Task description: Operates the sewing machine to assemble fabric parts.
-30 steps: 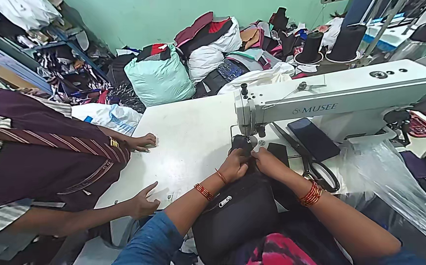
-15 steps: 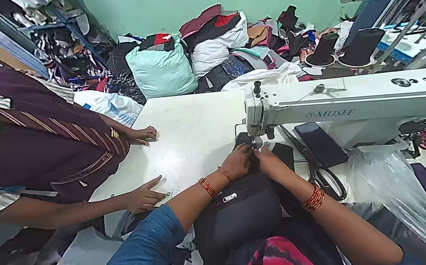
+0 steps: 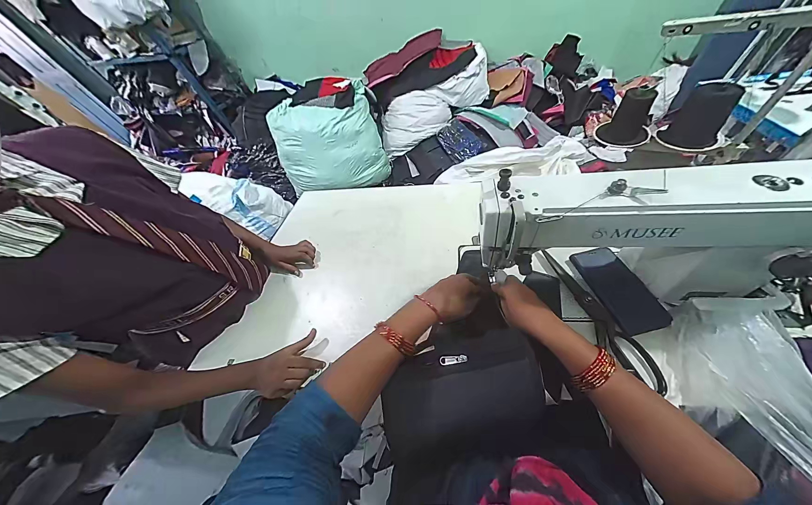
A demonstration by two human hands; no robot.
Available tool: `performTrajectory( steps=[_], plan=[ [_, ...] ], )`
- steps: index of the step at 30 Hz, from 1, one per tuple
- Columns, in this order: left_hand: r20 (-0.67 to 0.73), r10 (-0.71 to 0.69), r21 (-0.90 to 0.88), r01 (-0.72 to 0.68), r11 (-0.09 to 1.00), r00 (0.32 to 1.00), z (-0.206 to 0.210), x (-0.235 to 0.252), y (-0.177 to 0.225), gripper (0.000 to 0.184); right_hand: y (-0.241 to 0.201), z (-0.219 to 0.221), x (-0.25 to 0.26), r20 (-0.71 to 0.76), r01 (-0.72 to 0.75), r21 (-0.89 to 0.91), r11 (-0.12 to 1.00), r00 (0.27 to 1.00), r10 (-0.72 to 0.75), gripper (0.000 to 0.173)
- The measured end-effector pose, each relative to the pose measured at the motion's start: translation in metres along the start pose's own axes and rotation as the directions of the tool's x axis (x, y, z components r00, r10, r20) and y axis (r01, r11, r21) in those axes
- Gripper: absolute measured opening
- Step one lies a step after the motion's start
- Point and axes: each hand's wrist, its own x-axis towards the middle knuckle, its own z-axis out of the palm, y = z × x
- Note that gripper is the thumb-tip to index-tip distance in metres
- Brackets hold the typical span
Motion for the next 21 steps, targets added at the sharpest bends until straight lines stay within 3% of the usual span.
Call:
performTrajectory(
  steps=[2, 5, 7, 10, 11, 12, 14, 15, 17, 19, 21],
  plan=[
    [-0.095, -0.025, -0.167, 0.009, 0.986, 0.995, -0.015, -0.034, 0.003, 0.038, 0.004, -0.001, -0.003, -0.015, 0.009, 0.025, 1.000, 1.000, -0.009, 0.041],
    [-0.269, -0.192, -0.368, 0.083, 0.926, 0.944, -0.021, -0.113, -0.007, 0.047, 0.004, 0.001, -0.006, -0.061, 0.065, 0.060, 0.996, 0.996, -0.062, 0.038],
    [-0.154, -0.310, -0.463, 0.209, 0.861, 0.938, -0.014, -0.172, -0.015, 0.055, 0.002, 0.004, -0.004, -0.092, 0.082, 0.062, 0.995, 0.993, -0.076, 0.037],
    [0.096, -0.412, -0.488, 0.403, 0.774, 0.906, 0.030, -0.236, -0.018, 0.042, 0.009, 0.014, 0.008, -0.148, 0.105, 0.026, 0.994, 0.984, -0.100, 0.034],
    [0.102, -0.404, -0.502, 0.398, 0.768, 0.909, 0.056, -0.246, -0.018, 0.042, 0.014, 0.017, 0.012, -0.156, 0.108, 0.013, 0.994, 0.982, -0.104, 0.035],
    [0.075, -0.381, -0.536, 0.360, 0.764, 0.921, 0.083, -0.250, -0.014, 0.055, 0.018, 0.019, 0.015, -0.168, 0.114, 0.012, 0.993, 0.980, -0.110, 0.035],
    [-0.140, -0.370, -0.621, 0.209, 0.755, 0.919, 0.138, -0.244, 0.007, 0.076, 0.022, 0.020, 0.017, -0.177, 0.134, 0.025, 0.991, 0.976, -0.128, 0.035],
    [-0.248, -0.407, -0.676, 0.144, 0.723, 0.879, 0.160, -0.236, 0.019, 0.072, 0.022, 0.020, 0.017, -0.175, 0.140, 0.032, 0.990, 0.976, -0.132, 0.036],
    [-0.458, -0.518, -0.757, -0.011, 0.653, 0.723, 0.198, -0.216, 0.034, 0.049, 0.026, 0.018, 0.016, -0.193, 0.167, 0.062, 0.984, 0.969, -0.153, 0.035],
    [-0.635, -0.514, -0.682, -0.106, 0.724, 0.577, 0.214, -0.201, 0.031, 0.034, 0.032, 0.018, 0.015, -0.209, 0.192, 0.106, 0.976, 0.964, -0.167, 0.035],
    [-0.684, -0.477, -0.617, -0.089, 0.782, 0.552, 0.192, -0.200, 0.029, 0.032, 0.038, 0.017, 0.017, -0.208, 0.212, 0.142, 0.967, 0.961, -0.180, 0.037]
  ],
)
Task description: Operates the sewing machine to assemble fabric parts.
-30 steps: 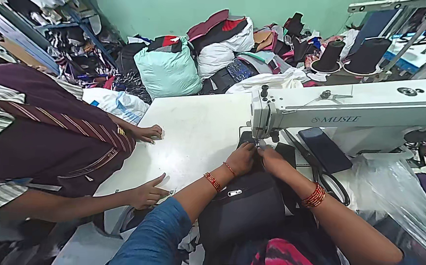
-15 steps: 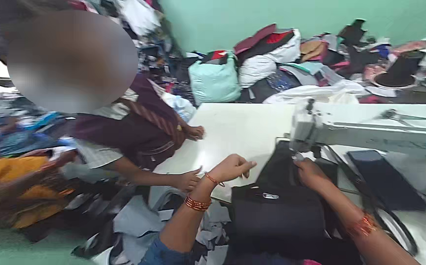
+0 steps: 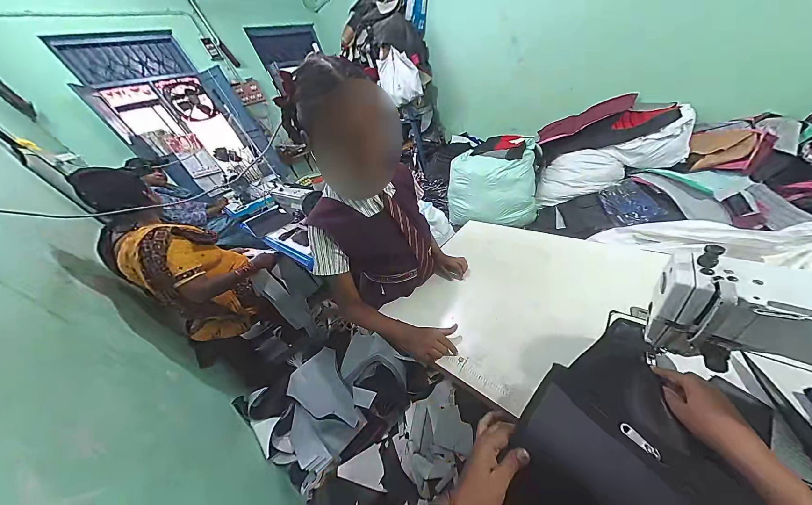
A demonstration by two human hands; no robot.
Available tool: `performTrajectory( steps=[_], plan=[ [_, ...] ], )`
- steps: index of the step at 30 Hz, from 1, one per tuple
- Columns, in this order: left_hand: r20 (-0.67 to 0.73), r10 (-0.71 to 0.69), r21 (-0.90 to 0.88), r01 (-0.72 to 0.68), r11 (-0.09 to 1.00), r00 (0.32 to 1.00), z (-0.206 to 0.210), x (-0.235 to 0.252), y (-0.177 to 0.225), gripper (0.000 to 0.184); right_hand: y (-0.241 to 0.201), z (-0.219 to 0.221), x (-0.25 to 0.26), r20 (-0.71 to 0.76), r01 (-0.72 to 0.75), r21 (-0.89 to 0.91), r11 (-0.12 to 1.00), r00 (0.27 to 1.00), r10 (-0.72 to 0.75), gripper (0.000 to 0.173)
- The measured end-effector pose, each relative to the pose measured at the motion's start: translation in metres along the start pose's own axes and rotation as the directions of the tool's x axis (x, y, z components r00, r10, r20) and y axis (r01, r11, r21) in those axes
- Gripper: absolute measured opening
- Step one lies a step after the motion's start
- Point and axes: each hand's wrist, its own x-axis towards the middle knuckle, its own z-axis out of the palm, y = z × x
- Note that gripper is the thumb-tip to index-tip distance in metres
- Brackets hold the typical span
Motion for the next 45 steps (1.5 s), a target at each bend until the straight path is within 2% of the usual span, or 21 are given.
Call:
performTrajectory(
  steps=[2, 5, 6, 8, 10, 12, 14, 16, 18, 21, 22, 23, 25, 27, 29, 31, 34, 37, 40, 45],
  plan=[
    [0.040, -0.007, 0.098, 0.003, 0.995, 0.999, -0.022, 0.023, 0.030, 0.031, 0.005, -0.002, 0.000, 0.024, 0.006, 0.041, 0.999, 1.000, -0.007, 0.040],
    [0.140, 0.050, 0.321, -0.094, 0.942, 0.989, -0.067, 0.075, 0.091, 0.031, 0.005, -0.004, -0.004, 0.015, -0.011, 0.084, 0.996, 1.000, 0.010, 0.046],
    [0.194, 0.048, 0.432, -0.129, 0.893, 0.980, -0.082, 0.095, 0.112, 0.034, 0.006, -0.003, -0.005, 0.001, -0.022, 0.089, 0.996, 1.000, 0.022, 0.046],
    [0.303, -0.047, 0.632, -0.164, 0.757, 0.952, -0.105, 0.138, 0.150, 0.040, 0.003, 0.000, -0.008, -0.030, -0.043, 0.085, 0.995, 0.998, 0.046, 0.045],
    [0.316, -0.117, 0.807, -0.201, 0.555, 0.942, -0.117, 0.183, 0.172, 0.039, -0.005, 0.001, -0.015, -0.075, -0.055, 0.101, 0.993, 0.995, 0.063, 0.041],
    [0.277, -0.263, 0.920, -0.176, 0.350, 0.924, -0.119, 0.226, 0.180, 0.039, -0.014, -0.002, -0.025, -0.108, -0.070, 0.114, 0.991, 0.991, 0.082, 0.040],
    [0.211, -0.403, 0.972, -0.148, 0.181, 0.891, -0.112, 0.264, 0.163, 0.041, -0.019, -0.002, -0.032, -0.102, -0.099, 0.139, 0.985, 0.988, 0.114, 0.041],
    [0.181, -0.396, 0.984, -0.169, 0.065, 0.900, -0.094, 0.287, 0.129, 0.037, -0.022, -0.004, -0.037, -0.060, -0.136, 0.171, 0.976, 0.987, 0.148, 0.042],
    [0.282, -0.236, 0.957, -0.256, 0.137, 0.930, -0.062, 0.292, 0.103, 0.027, -0.021, -0.004, -0.037, -0.034, -0.177, 0.217, 0.960, 0.982, 0.188, 0.044],
    [0.520, -0.059, 0.739, -0.415, 0.531, 0.852, 0.009, 0.262, 0.088, 0.024, -0.013, -0.003, -0.036, -0.016, -0.190, 0.260, 0.947, 0.980, 0.201, 0.046],
    [0.568, -0.045, 0.635, -0.403, 0.659, 0.822, 0.034, 0.241, 0.092, 0.022, -0.011, -0.003, -0.036, -0.012, -0.187, 0.273, 0.944, 0.980, 0.197, 0.046],
    [0.602, -0.048, 0.562, -0.380, 0.735, 0.797, 0.058, 0.225, 0.091, 0.024, -0.009, -0.002, -0.036, -0.014, -0.180, 0.284, 0.942, 0.981, 0.192, 0.046],
    [0.592, -0.055, 0.522, -0.330, 0.786, 0.804, 0.096, 0.200, 0.077, 0.037, -0.006, -0.002, -0.038, -0.011, -0.176, 0.310, 0.934, 0.982, 0.189, 0.047],
    [0.497, -0.095, 0.570, -0.241, 0.786, 0.863, 0.119, 0.181, 0.070, 0.053, -0.004, -0.003, -0.039, -0.008, -0.171, 0.336, 0.926, 0.983, 0.185, 0.046],
    [0.416, -0.115, 0.634, -0.197, 0.748, 0.902, 0.131, 0.165, 0.067, 0.060, -0.006, -0.006, -0.041, 0.005, -0.177, 0.325, 0.929, 0.983, 0.185, 0.047],
    [0.372, -0.107, 0.679, -0.192, 0.709, 0.922, 0.134, 0.157, 0.067, 0.056, -0.009, -0.010, -0.041, 0.014, -0.190, 0.310, 0.932, 0.981, 0.195, 0.047],
    [0.310, -0.046, 0.678, -0.187, 0.711, 0.950, 0.134, 0.162, 0.065, 0.046, -0.010, -0.014, -0.040, 0.024, -0.186, 0.276, 0.943, 0.982, 0.187, 0.047],
    [0.312, -0.149, 0.726, -0.134, 0.675, 0.938, 0.135, 0.168, 0.073, 0.050, -0.011, -0.015, -0.042, 0.032, -0.182, 0.248, 0.951, 0.983, 0.180, 0.048],
    [0.351, -0.236, 0.777, -0.142, 0.613, 0.906, 0.137, 0.175, 0.081, 0.047, -0.008, -0.012, -0.044, 0.021, -0.185, 0.265, 0.946, 0.982, 0.186, 0.046],
    [0.562, -0.247, 0.752, -0.362, 0.551, 0.790, 0.133, 0.197, 0.094, 0.039, 0.000, -0.003, -0.044, -0.024, -0.139, 0.292, 0.946, 0.988, 0.153, 0.043]
  ],
)
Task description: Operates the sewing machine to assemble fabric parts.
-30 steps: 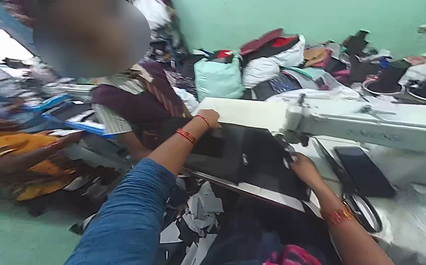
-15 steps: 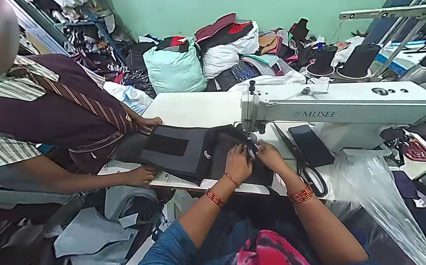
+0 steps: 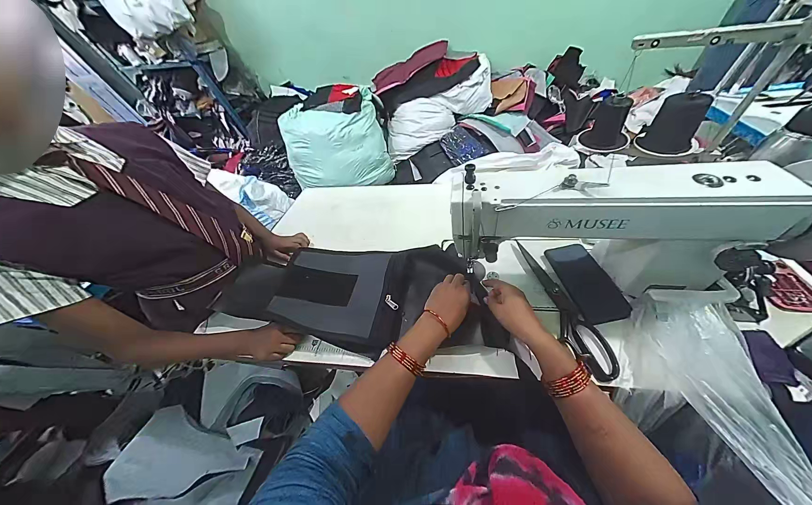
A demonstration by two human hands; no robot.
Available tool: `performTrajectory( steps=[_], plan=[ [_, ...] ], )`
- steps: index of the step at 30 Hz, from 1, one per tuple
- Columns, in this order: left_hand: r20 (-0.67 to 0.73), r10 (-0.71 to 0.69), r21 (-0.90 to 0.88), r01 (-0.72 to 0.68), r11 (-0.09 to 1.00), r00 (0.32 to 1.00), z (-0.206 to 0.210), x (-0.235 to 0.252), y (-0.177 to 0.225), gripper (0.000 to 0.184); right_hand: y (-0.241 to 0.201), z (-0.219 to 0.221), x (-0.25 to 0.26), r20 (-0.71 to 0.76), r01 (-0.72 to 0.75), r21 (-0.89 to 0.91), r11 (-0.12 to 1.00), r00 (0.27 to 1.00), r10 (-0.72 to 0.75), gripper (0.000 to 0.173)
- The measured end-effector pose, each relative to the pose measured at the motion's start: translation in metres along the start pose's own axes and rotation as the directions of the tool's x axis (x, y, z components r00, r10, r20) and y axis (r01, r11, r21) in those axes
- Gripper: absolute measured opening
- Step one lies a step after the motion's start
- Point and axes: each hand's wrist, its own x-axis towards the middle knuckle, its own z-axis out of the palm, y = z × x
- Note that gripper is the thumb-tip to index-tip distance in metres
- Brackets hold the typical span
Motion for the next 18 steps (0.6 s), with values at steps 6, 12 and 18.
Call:
performTrajectory(
  steps=[6, 12, 18],
  plan=[
    [0.050, -0.064, -0.187, 0.072, 0.980, 0.997, -0.010, 0.003, -0.004, 0.041, -0.003, 0.006, 0.000, 0.021, -0.010, -0.007, 1.000, 1.000, 0.010, 0.043],
    [0.128, -0.106, -0.204, 0.131, 0.970, 0.986, -0.009, -0.004, 0.003, 0.055, -0.007, 0.011, -0.002, 0.026, -0.039, 0.000, 0.999, 0.999, 0.039, 0.045],
    [0.081, -0.079, -0.356, 0.103, 0.929, 0.994, -0.017, -0.004, -0.004, 0.040, -0.006, 0.012, -0.001, 0.003, -0.020, 0.054, 0.998, 1.000, 0.020, 0.043]
  ],
)
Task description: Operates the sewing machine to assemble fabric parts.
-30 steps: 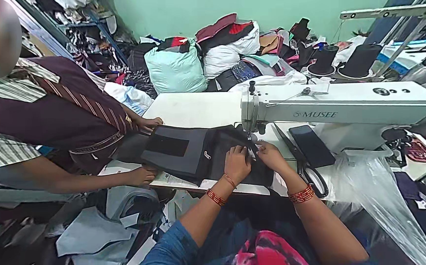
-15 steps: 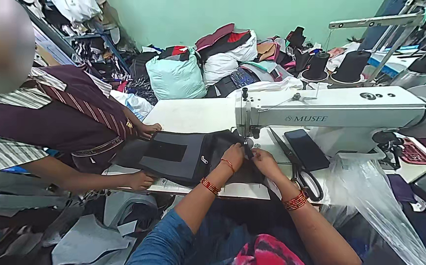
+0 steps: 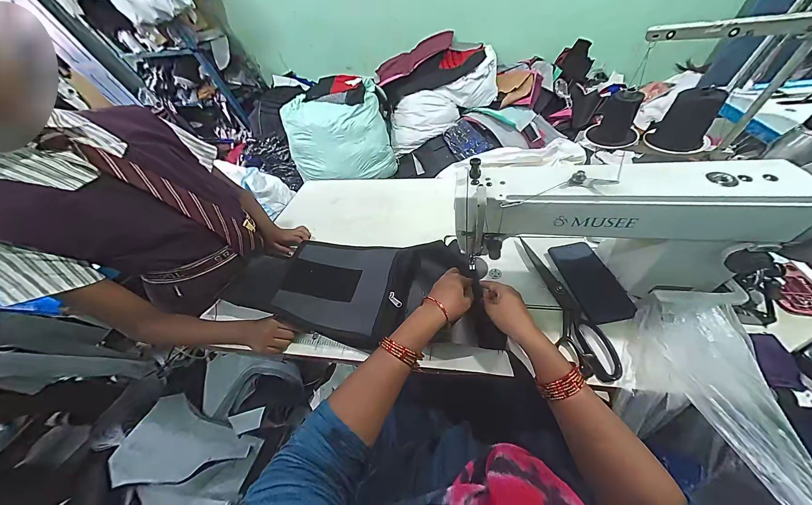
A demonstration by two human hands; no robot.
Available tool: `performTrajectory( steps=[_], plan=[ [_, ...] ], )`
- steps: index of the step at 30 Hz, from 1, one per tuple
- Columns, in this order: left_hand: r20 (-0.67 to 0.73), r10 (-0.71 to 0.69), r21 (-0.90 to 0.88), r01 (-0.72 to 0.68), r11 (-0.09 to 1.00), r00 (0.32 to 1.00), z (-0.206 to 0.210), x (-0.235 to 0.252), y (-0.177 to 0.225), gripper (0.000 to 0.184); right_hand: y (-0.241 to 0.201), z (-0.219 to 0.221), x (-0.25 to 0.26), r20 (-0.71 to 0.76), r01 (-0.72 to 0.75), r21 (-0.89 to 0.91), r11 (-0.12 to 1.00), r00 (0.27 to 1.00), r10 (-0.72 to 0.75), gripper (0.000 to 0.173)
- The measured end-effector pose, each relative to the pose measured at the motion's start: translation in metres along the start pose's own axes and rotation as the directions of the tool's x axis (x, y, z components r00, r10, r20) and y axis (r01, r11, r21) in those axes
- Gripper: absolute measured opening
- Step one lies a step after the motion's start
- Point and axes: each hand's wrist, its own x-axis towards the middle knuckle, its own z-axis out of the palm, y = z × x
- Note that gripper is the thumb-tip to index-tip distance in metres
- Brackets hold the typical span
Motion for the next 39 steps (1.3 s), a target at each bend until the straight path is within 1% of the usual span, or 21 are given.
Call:
performTrajectory(
  steps=[5, 10, 15, 18, 20, 22, 24, 26, 27, 30, 33, 35, 37, 39],
  plan=[
    [-0.005, 0.035, -0.004, -0.035, 0.999, 0.999, 0.011, 0.000, 0.003, 0.040, -0.001, 0.002, 0.000, 0.001, -0.018, 0.049, 0.999, 1.000, 0.018, 0.043],
    [-0.040, 0.113, -0.022, -0.114, 0.993, 0.993, 0.020, -0.002, -0.009, 0.039, 0.001, 0.001, 0.002, 0.021, -0.016, 0.066, 0.998, 1.000, 0.015, 0.042],
    [-0.067, 0.267, -0.087, -0.272, 0.958, 0.961, 0.025, 0.000, -0.026, 0.041, -0.002, -0.002, 0.002, 0.062, -0.011, 0.020, 1.000, 0.998, 0.010, 0.042],
    [-0.137, 0.325, -0.094, -0.338, 0.936, 0.936, 0.033, -0.003, -0.036, 0.045, -0.008, -0.004, -0.001, 0.105, -0.011, -0.066, 0.998, 0.994, 0.018, 0.043],
    [-0.187, 0.303, -0.061, -0.319, 0.946, 0.934, 0.038, -0.005, -0.044, 0.050, -0.015, -0.005, -0.004, 0.129, -0.001, -0.149, 0.989, 0.991, 0.020, 0.043],
    [-0.248, 0.307, -0.045, -0.327, 0.944, 0.919, 0.044, -0.007, -0.051, 0.050, -0.020, -0.004, -0.006, 0.140, 0.003, -0.207, 0.978, 0.990, 0.027, 0.043],
    [-0.291, 0.323, 0.020, -0.332, 0.943, 0.900, 0.049, -0.008, -0.051, 0.049, -0.019, -0.004, -0.006, 0.128, -0.015, -0.196, 0.980, 0.991, 0.040, 0.044],
    [-0.321, 0.319, 0.084, -0.309, 0.947, 0.891, 0.051, -0.009, -0.046, 0.050, -0.013, -0.002, -0.006, 0.093, -0.042, -0.126, 0.991, 0.994, 0.054, 0.047],
    [-0.317, 0.301, 0.103, -0.283, 0.954, 0.900, 0.050, -0.010, -0.041, 0.050, -0.010, -0.002, -0.006, 0.077, -0.056, -0.089, 0.994, 0.995, 0.063, 0.049],
    [-0.235, 0.181, 0.111, -0.159, 0.981, 0.955, 0.042, -0.012, -0.024, 0.051, -0.007, -0.004, -0.006, 0.062, -0.094, 0.009, 0.996, 0.994, 0.093, 0.056],
    [-0.209, 0.092, 0.102, -0.072, 0.992, 0.974, 0.041, -0.010, -0.013, 0.048, -0.005, -0.003, -0.007, 0.052, -0.105, 0.040, 0.994, 0.993, 0.103, 0.058],
    [-0.177, 0.058, 0.094, -0.042, 0.995, 0.983, 0.039, -0.009, -0.007, 0.046, -0.005, -0.004, -0.006, 0.052, -0.102, 0.037, 0.994, 0.994, 0.100, 0.057],
    [-0.129, 0.055, 0.064, -0.047, 0.997, 0.990, 0.034, -0.008, -0.003, 0.044, -0.005, -0.004, -0.006, 0.058, -0.096, 0.038, 0.995, 0.994, 0.094, 0.057],
    [-0.091, 0.047, -0.028, -0.050, 0.998, 0.995, 0.027, -0.008, -0.004, 0.043, -0.004, -0.003, -0.007, 0.067, -0.090, 0.037, 0.995, 0.994, 0.087, 0.057]
  ],
)
